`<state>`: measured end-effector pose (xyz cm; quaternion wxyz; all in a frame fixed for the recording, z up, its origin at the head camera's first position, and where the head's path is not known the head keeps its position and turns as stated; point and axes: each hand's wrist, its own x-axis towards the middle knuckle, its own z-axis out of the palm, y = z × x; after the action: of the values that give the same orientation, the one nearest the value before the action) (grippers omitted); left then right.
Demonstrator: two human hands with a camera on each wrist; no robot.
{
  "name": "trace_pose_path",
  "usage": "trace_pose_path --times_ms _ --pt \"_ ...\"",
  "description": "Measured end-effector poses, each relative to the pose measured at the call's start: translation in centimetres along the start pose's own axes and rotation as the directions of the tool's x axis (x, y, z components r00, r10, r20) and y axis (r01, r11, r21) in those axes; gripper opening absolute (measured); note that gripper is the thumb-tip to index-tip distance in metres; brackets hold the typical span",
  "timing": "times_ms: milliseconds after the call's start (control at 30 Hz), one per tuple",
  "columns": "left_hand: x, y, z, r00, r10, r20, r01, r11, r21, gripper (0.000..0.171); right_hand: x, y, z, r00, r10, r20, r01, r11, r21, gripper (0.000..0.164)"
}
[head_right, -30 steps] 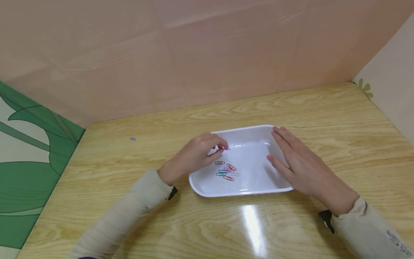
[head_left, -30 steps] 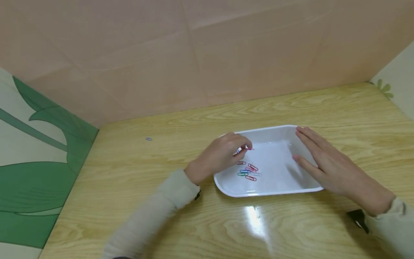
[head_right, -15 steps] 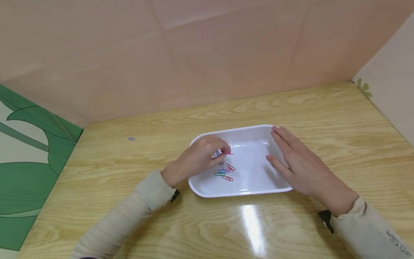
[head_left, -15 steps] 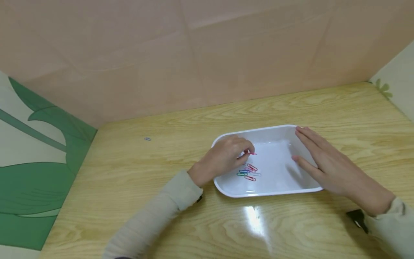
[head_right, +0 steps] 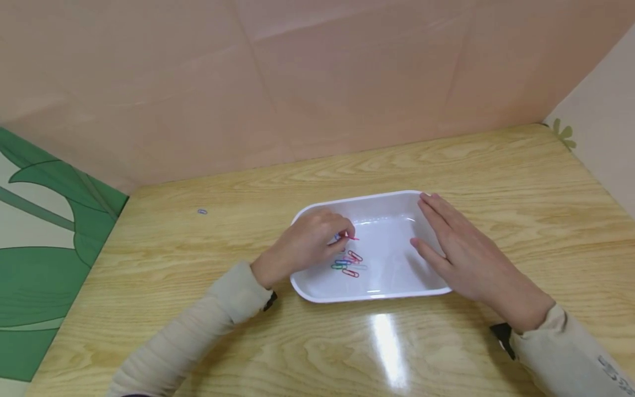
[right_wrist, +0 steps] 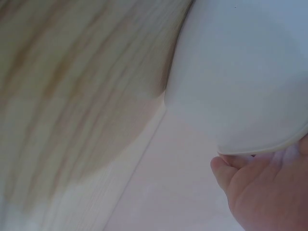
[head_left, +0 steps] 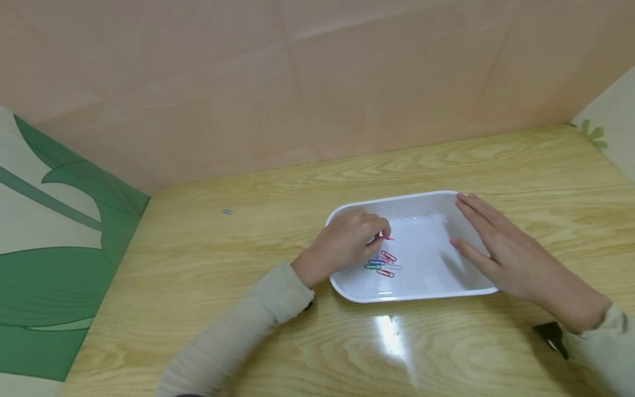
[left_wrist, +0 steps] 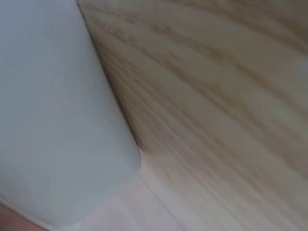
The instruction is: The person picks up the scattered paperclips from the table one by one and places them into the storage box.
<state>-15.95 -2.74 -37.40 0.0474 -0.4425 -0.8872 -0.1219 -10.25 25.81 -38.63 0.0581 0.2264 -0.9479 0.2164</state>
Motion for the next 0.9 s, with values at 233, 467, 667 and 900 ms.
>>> trace_pose_path --times_ms 233,467,667,900 --pt "0.12 0.06 0.12 0.997 -0.044 0.059 0.042 0.998 0.049 0.012 0.06 0.07 0.15 1.0 -0.012 -0.016 0.012 1.0 0.002 0.07" --pt "0.1 0.04 0.14 0.996 -0.05 0.074 0.046 0.997 0.058 0.017 0.1 0.15 0.3 1.0 -0.011 -0.016 0.011 1.0 0.0 0.07" --pt "-0.06 0.16 0.0 0.995 -0.057 0.081 0.051 0.996 0.079 0.021 0.1 0.0 0.16 1.0 -0.019 -0.02 0.019 1.0 -0.002 0.07" --pt "-0.51 -0.12 -0.3 0.998 -0.061 0.008 0.061 0.998 0.007 0.02 0.22 -0.33 0.12 1.0 -0.021 -0.014 0.021 1.0 -0.003 0.07"
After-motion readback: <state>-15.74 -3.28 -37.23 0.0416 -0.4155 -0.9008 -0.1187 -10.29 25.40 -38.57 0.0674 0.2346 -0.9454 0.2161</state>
